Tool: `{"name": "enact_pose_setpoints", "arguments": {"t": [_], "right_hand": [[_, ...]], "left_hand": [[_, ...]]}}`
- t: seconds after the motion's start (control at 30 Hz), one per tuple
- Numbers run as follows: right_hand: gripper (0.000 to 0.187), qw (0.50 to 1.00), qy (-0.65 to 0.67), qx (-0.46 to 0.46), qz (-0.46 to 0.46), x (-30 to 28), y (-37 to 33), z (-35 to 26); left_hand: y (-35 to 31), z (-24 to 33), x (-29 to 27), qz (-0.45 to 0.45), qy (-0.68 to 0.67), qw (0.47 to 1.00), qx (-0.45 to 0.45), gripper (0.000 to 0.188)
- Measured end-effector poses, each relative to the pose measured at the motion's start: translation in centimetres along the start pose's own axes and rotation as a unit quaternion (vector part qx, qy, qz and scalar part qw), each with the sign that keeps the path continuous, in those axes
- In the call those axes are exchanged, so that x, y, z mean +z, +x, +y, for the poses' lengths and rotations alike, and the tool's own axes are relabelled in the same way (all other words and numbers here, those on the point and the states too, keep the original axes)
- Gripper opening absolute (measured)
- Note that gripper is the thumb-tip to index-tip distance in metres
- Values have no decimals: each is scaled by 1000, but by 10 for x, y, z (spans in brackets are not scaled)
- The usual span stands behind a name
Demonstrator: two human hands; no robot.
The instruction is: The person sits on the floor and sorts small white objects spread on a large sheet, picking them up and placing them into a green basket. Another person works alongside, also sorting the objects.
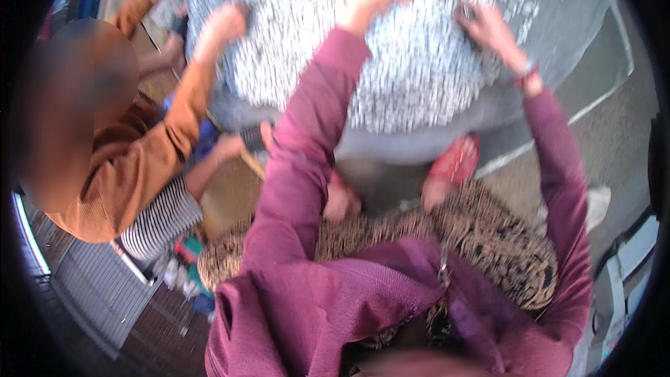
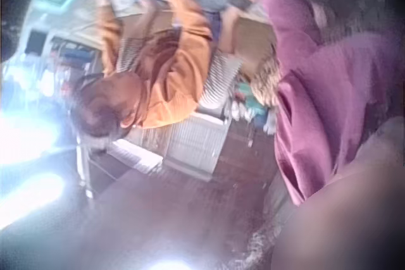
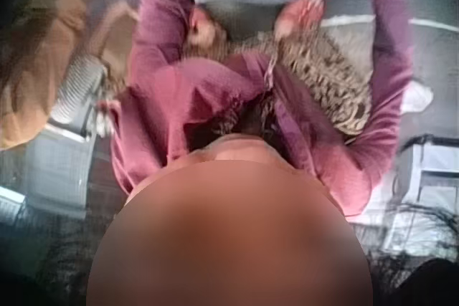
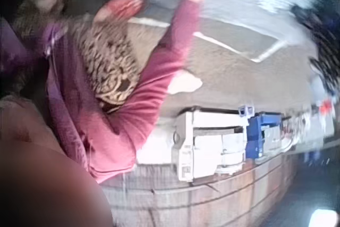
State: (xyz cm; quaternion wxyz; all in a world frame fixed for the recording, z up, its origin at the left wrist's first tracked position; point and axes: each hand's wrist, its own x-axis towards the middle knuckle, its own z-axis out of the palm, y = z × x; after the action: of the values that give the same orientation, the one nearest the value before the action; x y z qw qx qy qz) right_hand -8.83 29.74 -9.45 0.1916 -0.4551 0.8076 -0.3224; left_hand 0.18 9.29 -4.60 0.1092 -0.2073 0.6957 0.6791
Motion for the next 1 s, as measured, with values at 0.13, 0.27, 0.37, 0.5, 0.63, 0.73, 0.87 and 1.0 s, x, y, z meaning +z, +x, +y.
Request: {"name": "enact_pose_setpoints", "arguments": {"t": [0.13, 0.27, 0.37, 0.5, 0.63, 0.73, 0.87, 1.0], "right_hand": [[15, 778, 572, 255, -42, -62, -28, -18], [17, 670, 731, 125, -32, -86, -35, -19], [24, 648, 758, 43, -61, -90, -25, -22], [27, 683, 725, 79, -42, -95, -12, -24], [19, 712, 675, 179, -69, -85, 8, -36], [25, 781, 588, 176, -114, -66, 42, -47], [26, 994, 62, -79, -38, -8, 98, -1], [21, 976, -168, -137, 1, 30, 96, -4]], "left_hand": [[39, 11, 27, 88, 471, 871, 106, 40], [47, -5, 19, 76, 496, 864, 47, 34], [34, 4, -4, 48, 264, 963, 2, 27], [-1, 13, -52, -18, -173, 984, -43, 19], [-25, 4, -68, -103, -467, 878, 18, 13], [-33, 11, -71, -178, -522, 830, 84, 14], [-16, 28, -60, -94, -290, 952, -21, 26], [0, -8, -23, 136, 469, 870, 62, 27]]}}
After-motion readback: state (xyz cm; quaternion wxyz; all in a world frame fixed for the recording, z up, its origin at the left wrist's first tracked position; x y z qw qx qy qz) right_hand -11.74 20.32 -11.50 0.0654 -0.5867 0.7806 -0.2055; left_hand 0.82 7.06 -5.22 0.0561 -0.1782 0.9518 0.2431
